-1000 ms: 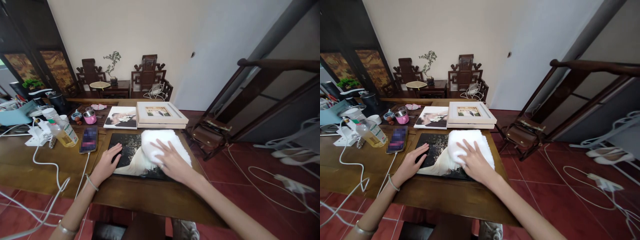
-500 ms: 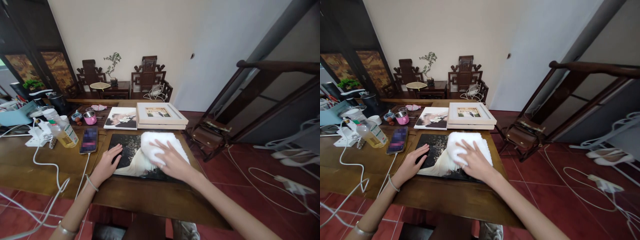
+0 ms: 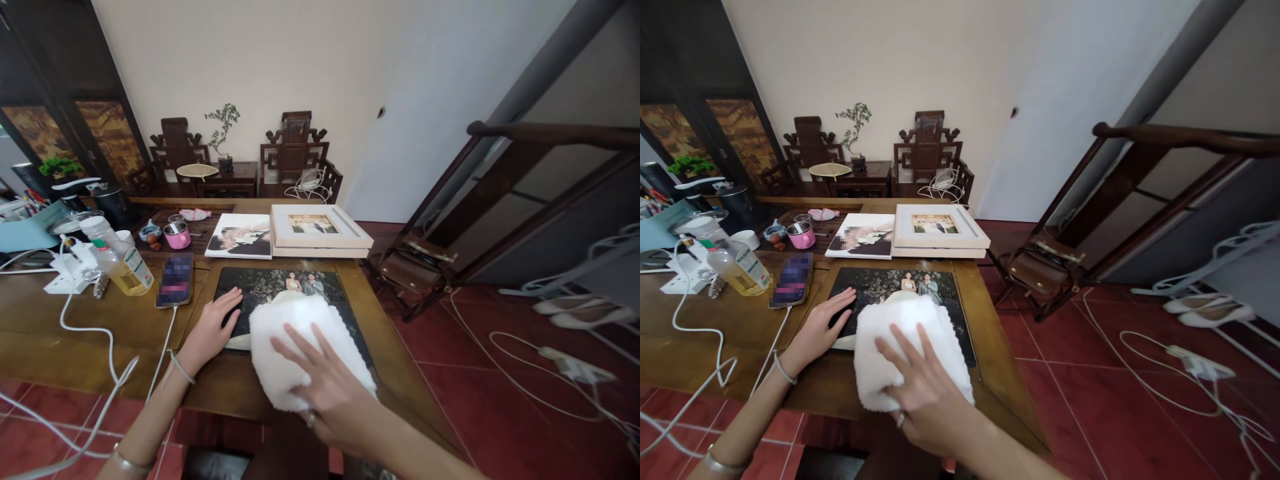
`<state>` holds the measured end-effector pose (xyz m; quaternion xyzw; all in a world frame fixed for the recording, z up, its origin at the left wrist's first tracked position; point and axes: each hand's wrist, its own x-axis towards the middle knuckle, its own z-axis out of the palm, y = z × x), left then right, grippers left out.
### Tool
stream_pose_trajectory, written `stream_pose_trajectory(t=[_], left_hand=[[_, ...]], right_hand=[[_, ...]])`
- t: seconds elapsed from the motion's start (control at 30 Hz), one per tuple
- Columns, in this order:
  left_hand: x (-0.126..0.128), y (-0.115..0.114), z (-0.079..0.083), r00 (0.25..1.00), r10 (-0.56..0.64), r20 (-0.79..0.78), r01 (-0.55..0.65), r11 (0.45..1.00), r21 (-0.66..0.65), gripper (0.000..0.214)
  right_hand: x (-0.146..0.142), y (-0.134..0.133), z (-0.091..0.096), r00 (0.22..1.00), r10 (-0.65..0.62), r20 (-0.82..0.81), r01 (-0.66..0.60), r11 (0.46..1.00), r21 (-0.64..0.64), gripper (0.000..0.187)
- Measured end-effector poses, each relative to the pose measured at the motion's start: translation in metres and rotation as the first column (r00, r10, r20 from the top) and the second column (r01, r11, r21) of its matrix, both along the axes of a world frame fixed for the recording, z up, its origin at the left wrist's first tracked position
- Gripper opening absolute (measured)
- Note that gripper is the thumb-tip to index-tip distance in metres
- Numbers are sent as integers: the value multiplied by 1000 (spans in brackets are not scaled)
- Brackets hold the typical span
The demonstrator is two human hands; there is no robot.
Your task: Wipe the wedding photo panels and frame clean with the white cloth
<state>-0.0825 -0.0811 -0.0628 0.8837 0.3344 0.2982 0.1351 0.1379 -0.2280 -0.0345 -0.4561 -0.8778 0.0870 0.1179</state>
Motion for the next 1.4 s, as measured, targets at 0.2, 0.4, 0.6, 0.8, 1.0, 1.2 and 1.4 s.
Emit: stream_pose_trajectory(t=[0.2, 0.4, 0.6, 0.8, 1.0, 1.2, 1.4], left_hand=[[1, -1, 2, 1000, -10, 2, 10, 1000, -2, 33], [0, -1, 2, 1000, 0, -8, 0, 1000, -10, 33], [-1, 0, 0, 1000, 1, -7, -1, 1000, -3, 35], [-1, 0, 1, 1000, -15, -13, 14, 1000, -15, 35], [0, -1, 0, 1000, 7, -17, -7, 1000, -19, 34], [-1, -3, 1, 1000, 24, 10, -23, 998, -58, 35], [-2, -2, 2, 999, 32, 5, -32, 996, -80, 38]], right_hand=[[26, 46, 5, 995, -103, -6, 103, 995, 15, 31], [45, 116, 6, 938, -345, 19, 343, 936, 76, 40], [4, 69, 3, 982, -186, 5, 186, 982, 21, 36], [-18, 12, 6, 999, 25, -36, -28, 997, -68, 31], [23, 65, 7, 970, -240, -43, 242, 970, 36, 31], [22, 114, 3, 919, -393, 2, 392, 917, 72, 36], [-20, 61, 10, 998, -59, -34, 59, 998, 6, 33]])
